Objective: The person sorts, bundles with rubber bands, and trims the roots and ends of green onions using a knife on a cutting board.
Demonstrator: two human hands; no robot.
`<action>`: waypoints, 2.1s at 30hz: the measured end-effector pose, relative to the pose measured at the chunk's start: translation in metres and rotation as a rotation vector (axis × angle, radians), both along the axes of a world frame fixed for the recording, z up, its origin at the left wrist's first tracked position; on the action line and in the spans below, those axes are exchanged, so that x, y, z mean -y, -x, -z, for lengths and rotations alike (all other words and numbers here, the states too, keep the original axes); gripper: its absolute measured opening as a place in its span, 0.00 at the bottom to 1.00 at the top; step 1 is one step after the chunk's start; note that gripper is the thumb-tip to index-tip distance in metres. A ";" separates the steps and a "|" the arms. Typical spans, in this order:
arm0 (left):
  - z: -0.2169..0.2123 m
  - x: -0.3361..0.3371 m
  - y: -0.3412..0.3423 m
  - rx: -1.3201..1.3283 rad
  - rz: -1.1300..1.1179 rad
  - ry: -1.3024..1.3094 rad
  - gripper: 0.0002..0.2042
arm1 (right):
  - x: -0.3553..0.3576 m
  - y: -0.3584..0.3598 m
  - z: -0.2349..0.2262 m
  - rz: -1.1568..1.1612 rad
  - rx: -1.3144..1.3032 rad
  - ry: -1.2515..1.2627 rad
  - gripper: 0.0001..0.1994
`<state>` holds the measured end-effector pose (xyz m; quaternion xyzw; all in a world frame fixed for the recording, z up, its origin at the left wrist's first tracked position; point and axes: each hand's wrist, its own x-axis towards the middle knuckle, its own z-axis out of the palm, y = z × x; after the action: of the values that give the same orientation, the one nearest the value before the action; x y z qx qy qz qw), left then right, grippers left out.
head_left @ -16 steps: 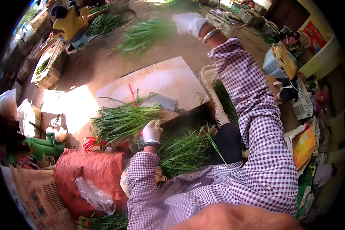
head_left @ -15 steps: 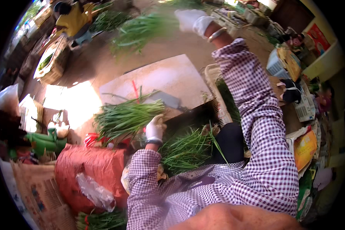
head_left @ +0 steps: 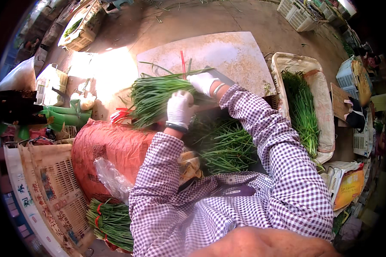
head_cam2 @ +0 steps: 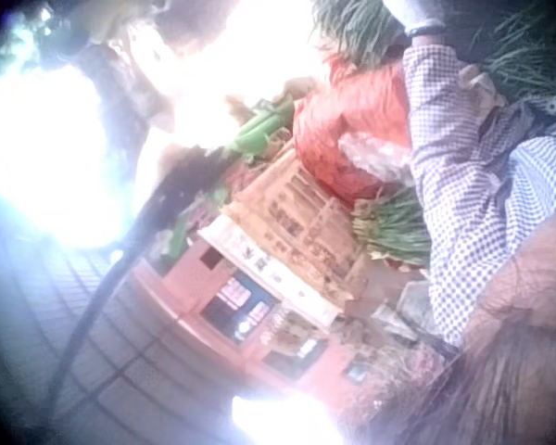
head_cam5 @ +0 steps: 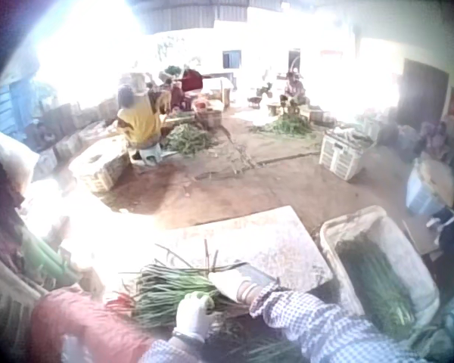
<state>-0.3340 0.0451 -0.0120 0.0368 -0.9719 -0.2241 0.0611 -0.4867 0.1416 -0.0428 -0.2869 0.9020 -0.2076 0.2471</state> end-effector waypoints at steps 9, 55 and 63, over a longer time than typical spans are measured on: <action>0.044 0.029 0.055 0.076 0.003 0.199 0.48 | -0.021 0.002 -0.020 -0.427 -0.372 -0.071 0.19; 0.098 0.032 0.082 0.203 -0.014 0.083 0.46 | -0.085 -0.065 0.087 0.132 -0.234 0.374 0.07; 0.081 0.030 0.079 0.298 0.011 0.098 0.54 | -0.084 -0.066 0.085 0.183 -0.144 0.384 0.05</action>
<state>-0.4128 0.0149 -0.0925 0.0612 -0.9802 -0.1688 -0.0836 -0.4209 0.2251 -0.1276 -0.2595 0.8835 -0.3761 0.1031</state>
